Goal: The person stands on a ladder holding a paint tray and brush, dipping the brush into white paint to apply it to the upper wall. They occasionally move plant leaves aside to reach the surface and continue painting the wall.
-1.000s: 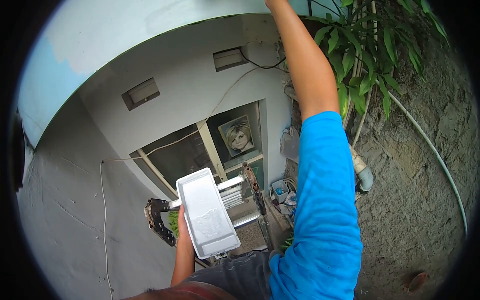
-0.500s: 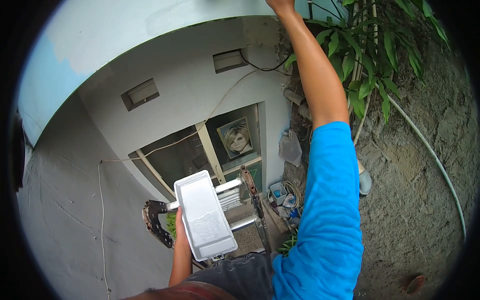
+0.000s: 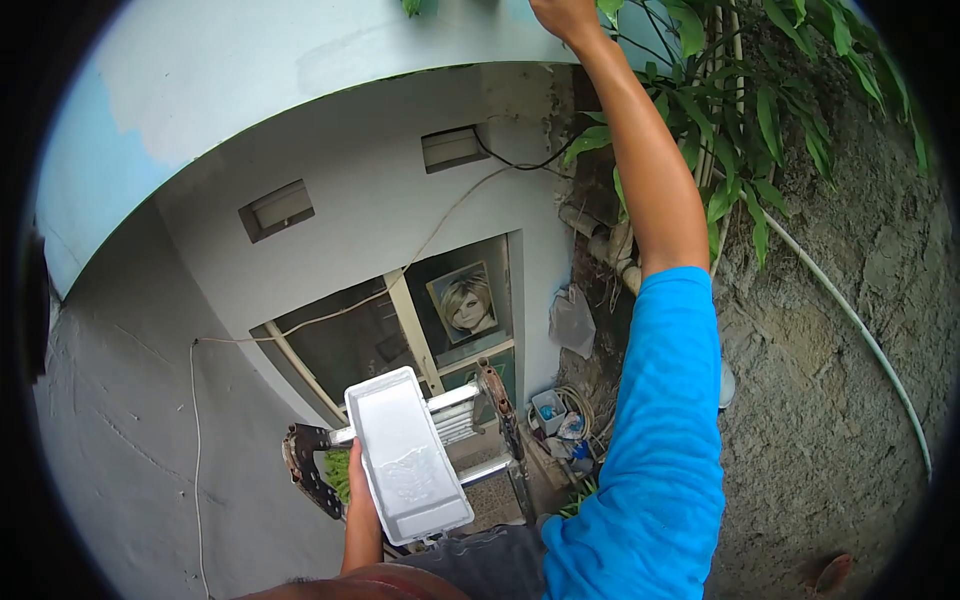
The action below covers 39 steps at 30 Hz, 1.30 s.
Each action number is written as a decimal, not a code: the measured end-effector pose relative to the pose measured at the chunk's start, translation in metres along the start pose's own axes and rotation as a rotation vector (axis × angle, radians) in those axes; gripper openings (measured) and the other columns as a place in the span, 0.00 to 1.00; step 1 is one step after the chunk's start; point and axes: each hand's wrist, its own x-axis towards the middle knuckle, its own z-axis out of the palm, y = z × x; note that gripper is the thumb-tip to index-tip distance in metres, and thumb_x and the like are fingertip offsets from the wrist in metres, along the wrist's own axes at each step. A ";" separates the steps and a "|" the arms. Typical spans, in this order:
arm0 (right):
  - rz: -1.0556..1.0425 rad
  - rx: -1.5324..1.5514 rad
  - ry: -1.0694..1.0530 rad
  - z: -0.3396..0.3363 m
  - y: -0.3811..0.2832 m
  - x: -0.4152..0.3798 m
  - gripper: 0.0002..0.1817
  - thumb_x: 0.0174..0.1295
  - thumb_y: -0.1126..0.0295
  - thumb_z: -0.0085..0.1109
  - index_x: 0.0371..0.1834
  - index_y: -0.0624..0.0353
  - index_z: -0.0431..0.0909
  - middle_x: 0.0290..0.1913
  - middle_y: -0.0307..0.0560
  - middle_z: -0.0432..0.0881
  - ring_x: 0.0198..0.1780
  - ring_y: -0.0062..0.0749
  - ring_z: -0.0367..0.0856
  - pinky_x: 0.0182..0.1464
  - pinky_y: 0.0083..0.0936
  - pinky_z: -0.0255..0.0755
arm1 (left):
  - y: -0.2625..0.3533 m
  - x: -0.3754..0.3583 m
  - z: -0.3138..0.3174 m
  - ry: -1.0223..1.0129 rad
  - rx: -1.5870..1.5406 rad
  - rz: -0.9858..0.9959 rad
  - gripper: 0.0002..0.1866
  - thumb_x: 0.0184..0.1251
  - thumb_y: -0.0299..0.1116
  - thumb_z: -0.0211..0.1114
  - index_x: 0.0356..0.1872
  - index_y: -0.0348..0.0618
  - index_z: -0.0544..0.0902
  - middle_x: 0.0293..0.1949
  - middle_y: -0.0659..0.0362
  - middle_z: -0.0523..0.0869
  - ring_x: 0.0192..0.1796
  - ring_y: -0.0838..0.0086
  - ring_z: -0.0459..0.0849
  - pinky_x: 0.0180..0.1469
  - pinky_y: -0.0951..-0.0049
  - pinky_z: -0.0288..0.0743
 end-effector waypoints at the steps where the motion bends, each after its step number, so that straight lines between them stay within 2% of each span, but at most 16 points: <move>1: -0.007 0.002 0.002 0.002 0.004 0.007 0.06 0.63 0.72 0.66 0.37 0.65 0.84 0.38 0.50 0.88 0.39 0.34 0.85 0.40 0.31 0.76 | 0.001 0.001 -0.001 -0.002 -0.007 -0.005 0.37 0.72 0.60 0.51 0.69 0.38 0.68 0.64 0.47 0.76 0.61 0.56 0.78 0.64 0.60 0.72; 3: -0.202 -0.197 -0.060 0.004 0.010 0.016 0.06 0.63 0.72 0.66 0.38 0.64 0.84 0.39 0.50 0.88 0.40 0.37 0.85 0.41 0.33 0.77 | 0.000 0.001 -0.002 -0.003 -0.005 0.002 0.37 0.73 0.60 0.50 0.69 0.38 0.68 0.64 0.47 0.76 0.62 0.56 0.78 0.64 0.60 0.72; 7: -0.093 -0.095 -0.066 0.007 0.006 0.020 0.06 0.63 0.71 0.65 0.40 0.61 0.85 0.40 0.49 0.87 0.41 0.40 0.85 0.42 0.35 0.76 | -0.001 0.004 -0.005 -0.013 0.016 0.017 0.37 0.73 0.60 0.50 0.69 0.38 0.68 0.63 0.47 0.77 0.62 0.56 0.78 0.64 0.60 0.72; 10: -0.275 -0.215 -0.038 0.016 0.013 0.005 0.07 0.64 0.69 0.62 0.41 0.57 0.85 0.40 0.50 0.86 0.42 0.45 0.84 0.43 0.32 0.75 | -0.002 0.005 -0.007 -0.022 0.014 0.022 0.37 0.73 0.60 0.49 0.69 0.38 0.68 0.63 0.47 0.77 0.62 0.56 0.78 0.64 0.60 0.72; 13: -0.195 -0.351 -0.084 0.016 0.009 -0.015 0.07 0.63 0.71 0.61 0.42 0.57 0.85 0.39 0.52 0.86 0.41 0.45 0.83 0.42 0.32 0.74 | 0.000 0.001 0.000 -0.009 0.024 0.026 0.37 0.73 0.60 0.49 0.69 0.38 0.68 0.63 0.47 0.77 0.61 0.56 0.78 0.63 0.60 0.72; 18: -0.071 -0.108 -0.041 0.018 -0.010 -0.037 0.07 0.62 0.76 0.59 0.40 0.60 0.84 0.36 0.51 0.83 0.36 0.45 0.82 0.38 0.33 0.73 | 0.000 0.003 -0.004 0.002 0.029 0.018 0.37 0.73 0.60 0.50 0.69 0.38 0.68 0.62 0.46 0.78 0.60 0.56 0.79 0.63 0.60 0.73; 21: -0.058 -0.119 -0.235 0.009 -0.032 -0.048 0.07 0.60 0.77 0.61 0.41 0.63 0.84 0.35 0.51 0.83 0.34 0.46 0.82 0.37 0.33 0.74 | 0.000 0.003 -0.005 0.000 0.017 0.011 0.37 0.73 0.60 0.50 0.69 0.38 0.68 0.62 0.46 0.78 0.60 0.56 0.79 0.62 0.61 0.74; 23: -0.215 -0.203 -0.351 0.003 -0.046 -0.056 0.11 0.61 0.78 0.62 0.47 0.63 0.80 0.44 0.49 0.83 0.47 0.44 0.85 0.47 0.33 0.83 | 0.000 0.001 -0.003 0.003 0.013 0.012 0.37 0.72 0.60 0.50 0.69 0.38 0.68 0.62 0.47 0.78 0.60 0.56 0.79 0.62 0.61 0.74; 24: -0.230 -0.193 -0.219 0.005 -0.046 -0.058 0.11 0.56 0.77 0.66 0.43 0.55 0.85 0.42 0.42 0.85 0.45 0.40 0.84 0.42 0.30 0.79 | 0.001 0.000 -0.001 -0.004 0.002 0.007 0.37 0.72 0.60 0.50 0.69 0.38 0.69 0.62 0.47 0.78 0.60 0.57 0.80 0.62 0.61 0.74; 25: -0.231 -0.188 -0.222 0.004 -0.052 -0.054 0.11 0.56 0.77 0.66 0.43 0.55 0.85 0.42 0.42 0.85 0.45 0.40 0.84 0.42 0.30 0.79 | 0.002 -0.001 0.003 -0.012 -0.008 0.004 0.37 0.72 0.60 0.50 0.68 0.38 0.69 0.61 0.47 0.79 0.59 0.57 0.80 0.62 0.61 0.74; 27: -0.194 -0.189 -0.118 -0.001 -0.063 -0.043 0.08 0.59 0.77 0.63 0.42 0.65 0.83 0.32 0.53 0.84 0.33 0.47 0.83 0.36 0.32 0.75 | 0.004 -0.005 0.009 0.010 0.003 0.006 0.37 0.72 0.60 0.50 0.68 0.38 0.70 0.61 0.47 0.79 0.59 0.57 0.80 0.62 0.62 0.74; 33: -0.045 -0.148 -0.013 0.022 -0.040 -0.035 0.07 0.59 0.76 0.64 0.40 0.64 0.84 0.38 0.57 0.86 0.36 0.49 0.85 0.39 0.32 0.76 | 0.005 -0.006 0.012 0.031 0.020 0.018 0.37 0.72 0.60 0.51 0.67 0.38 0.71 0.60 0.48 0.80 0.59 0.58 0.80 0.61 0.62 0.74; 35: -0.242 -0.148 -0.135 0.029 -0.040 -0.050 0.08 0.61 0.73 0.62 0.41 0.63 0.84 0.34 0.56 0.86 0.36 0.50 0.85 0.40 0.32 0.77 | 0.003 -0.005 0.005 0.034 0.014 0.010 0.37 0.72 0.60 0.51 0.67 0.38 0.71 0.60 0.49 0.80 0.59 0.58 0.80 0.61 0.62 0.74; 36: -0.182 -0.124 -0.210 0.028 -0.043 -0.067 0.13 0.56 0.78 0.65 0.45 0.57 0.84 0.45 0.44 0.86 0.45 0.42 0.85 0.45 0.30 0.80 | 0.003 -0.003 0.003 0.025 0.004 0.004 0.36 0.72 0.60 0.51 0.67 0.38 0.71 0.60 0.49 0.80 0.59 0.59 0.80 0.61 0.63 0.74; 37: -0.181 -0.119 -0.217 0.023 -0.053 -0.076 0.13 0.56 0.78 0.65 0.45 0.57 0.84 0.45 0.44 0.86 0.45 0.42 0.85 0.45 0.30 0.80 | 0.003 -0.001 0.002 0.015 -0.008 -0.002 0.36 0.72 0.60 0.51 0.67 0.38 0.71 0.60 0.49 0.80 0.59 0.59 0.80 0.61 0.63 0.74; 39: -0.271 -0.212 -0.369 0.015 -0.069 -0.095 0.12 0.62 0.82 0.59 0.50 0.67 0.79 0.49 0.51 0.84 0.49 0.44 0.86 0.53 0.32 0.82 | 0.002 0.002 0.001 0.007 -0.024 -0.019 0.36 0.72 0.60 0.51 0.67 0.38 0.71 0.60 0.49 0.80 0.59 0.59 0.81 0.61 0.63 0.74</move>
